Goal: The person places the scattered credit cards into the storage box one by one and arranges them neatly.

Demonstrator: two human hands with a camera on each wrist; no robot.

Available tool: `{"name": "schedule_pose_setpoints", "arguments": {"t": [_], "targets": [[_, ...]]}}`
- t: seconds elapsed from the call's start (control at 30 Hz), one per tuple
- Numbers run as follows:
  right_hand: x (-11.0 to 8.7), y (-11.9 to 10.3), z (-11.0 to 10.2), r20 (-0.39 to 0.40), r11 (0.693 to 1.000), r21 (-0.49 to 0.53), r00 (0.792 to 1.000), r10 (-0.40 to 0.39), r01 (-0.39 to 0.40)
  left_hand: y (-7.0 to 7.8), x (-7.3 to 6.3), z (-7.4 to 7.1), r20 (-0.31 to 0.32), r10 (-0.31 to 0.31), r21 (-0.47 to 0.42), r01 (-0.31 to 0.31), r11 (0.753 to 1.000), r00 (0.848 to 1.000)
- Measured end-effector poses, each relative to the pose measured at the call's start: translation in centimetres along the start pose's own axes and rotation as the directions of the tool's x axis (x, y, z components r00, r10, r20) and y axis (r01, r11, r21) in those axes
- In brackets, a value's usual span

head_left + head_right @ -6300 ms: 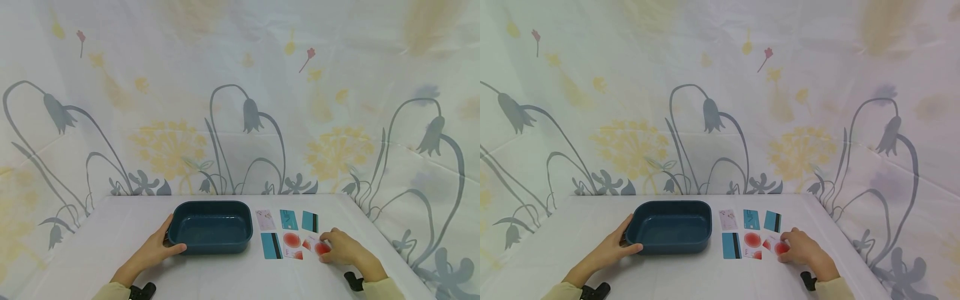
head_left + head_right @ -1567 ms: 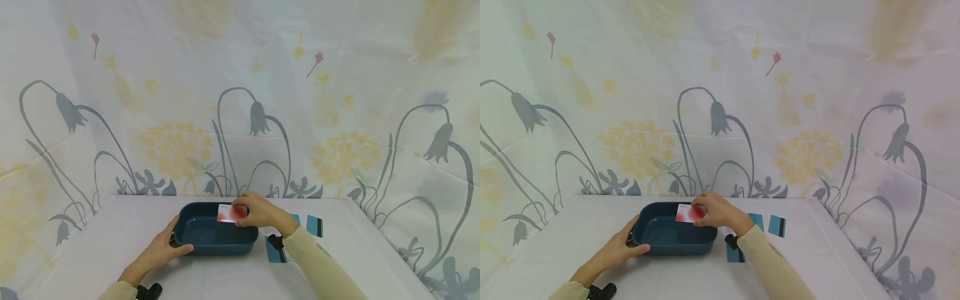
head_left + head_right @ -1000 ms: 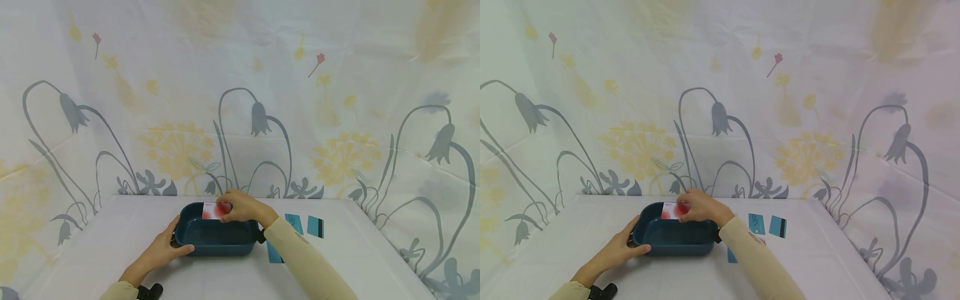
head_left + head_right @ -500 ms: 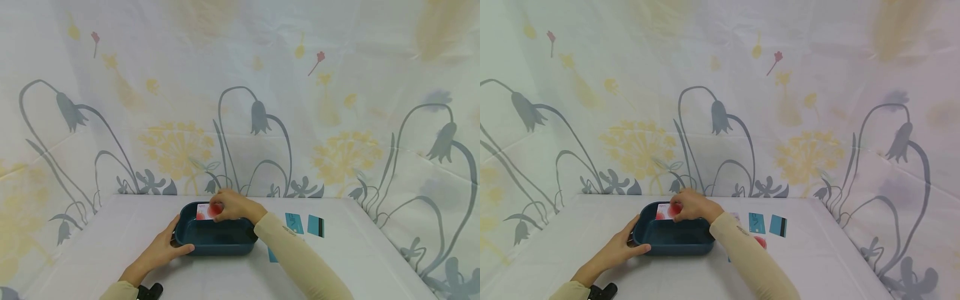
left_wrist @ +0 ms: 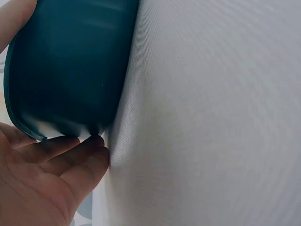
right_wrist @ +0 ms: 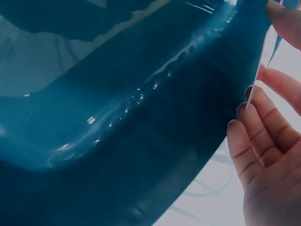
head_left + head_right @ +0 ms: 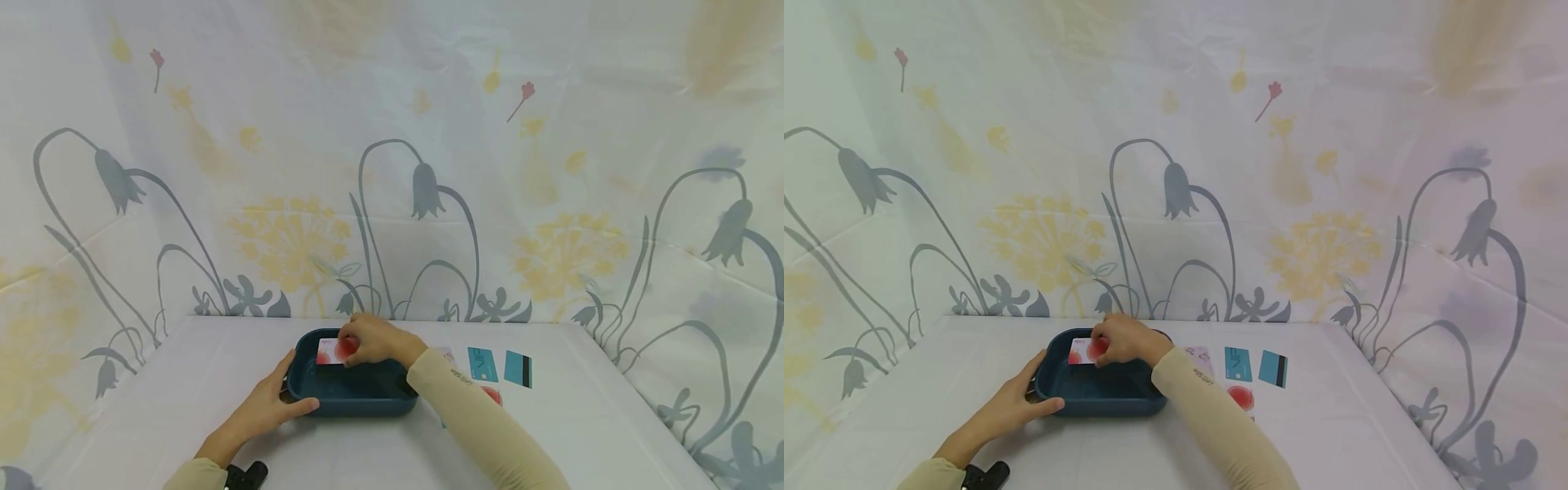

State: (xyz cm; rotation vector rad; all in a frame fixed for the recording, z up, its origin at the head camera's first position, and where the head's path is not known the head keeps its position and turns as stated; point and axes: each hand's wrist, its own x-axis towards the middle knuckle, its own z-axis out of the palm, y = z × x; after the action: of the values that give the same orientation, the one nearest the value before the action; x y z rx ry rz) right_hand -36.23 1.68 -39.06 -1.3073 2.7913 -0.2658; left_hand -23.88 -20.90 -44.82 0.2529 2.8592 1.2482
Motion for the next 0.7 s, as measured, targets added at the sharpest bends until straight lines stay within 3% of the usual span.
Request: {"name": "schedule_pose_setpoints", "arguments": {"t": [0.7], "targets": [[1.0, -0.6, 1.5, 0.091, 0.998, -0.059, 0.996, -0.002, 0.008, -0.2, 0.2, 0.1, -0.007, 0.032, -0.048, -0.033, 0.998, 0.999]]}}
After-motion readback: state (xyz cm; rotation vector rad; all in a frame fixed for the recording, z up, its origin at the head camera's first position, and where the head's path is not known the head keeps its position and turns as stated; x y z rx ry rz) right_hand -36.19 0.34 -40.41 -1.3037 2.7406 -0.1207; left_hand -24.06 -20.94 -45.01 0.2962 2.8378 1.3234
